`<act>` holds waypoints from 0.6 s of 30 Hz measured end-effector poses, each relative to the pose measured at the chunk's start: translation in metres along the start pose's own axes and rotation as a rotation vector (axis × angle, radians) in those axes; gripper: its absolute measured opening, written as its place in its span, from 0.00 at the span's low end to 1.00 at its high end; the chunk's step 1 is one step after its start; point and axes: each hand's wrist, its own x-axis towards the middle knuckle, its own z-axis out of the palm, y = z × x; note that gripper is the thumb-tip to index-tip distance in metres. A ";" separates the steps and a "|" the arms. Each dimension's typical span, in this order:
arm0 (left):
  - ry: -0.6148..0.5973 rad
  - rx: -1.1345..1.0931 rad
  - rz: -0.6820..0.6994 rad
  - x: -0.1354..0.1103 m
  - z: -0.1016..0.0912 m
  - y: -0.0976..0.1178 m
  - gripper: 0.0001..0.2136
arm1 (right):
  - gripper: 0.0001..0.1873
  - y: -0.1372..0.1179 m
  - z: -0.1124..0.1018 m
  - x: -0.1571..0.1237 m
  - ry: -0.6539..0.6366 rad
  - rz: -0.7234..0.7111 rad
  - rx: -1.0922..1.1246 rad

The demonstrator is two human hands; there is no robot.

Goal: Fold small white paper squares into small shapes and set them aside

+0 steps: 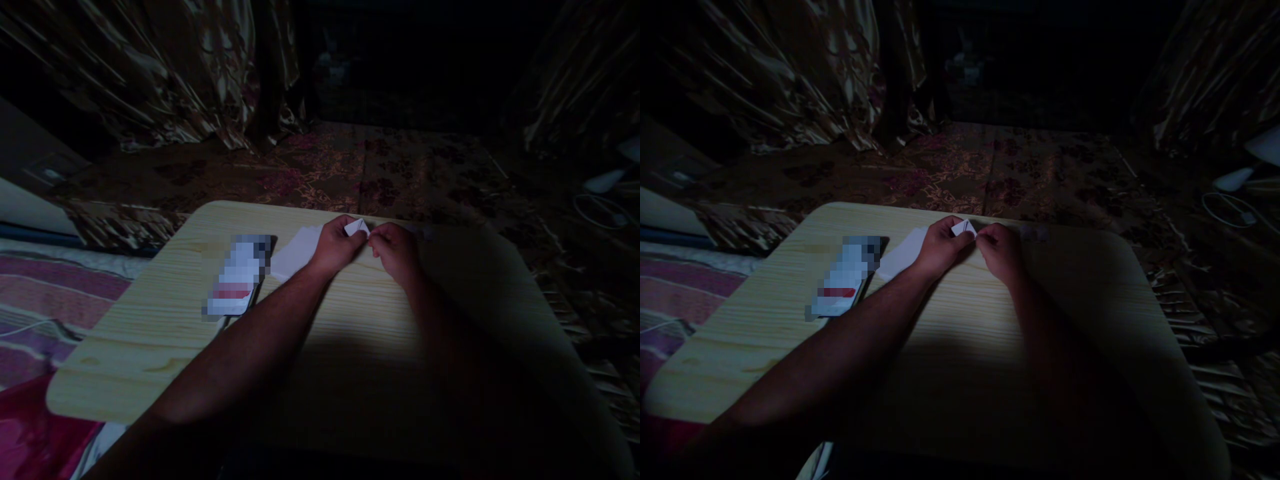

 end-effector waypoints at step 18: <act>0.026 -0.229 -0.013 0.002 0.001 0.001 0.18 | 0.07 0.008 0.001 0.001 -0.081 -0.035 -0.002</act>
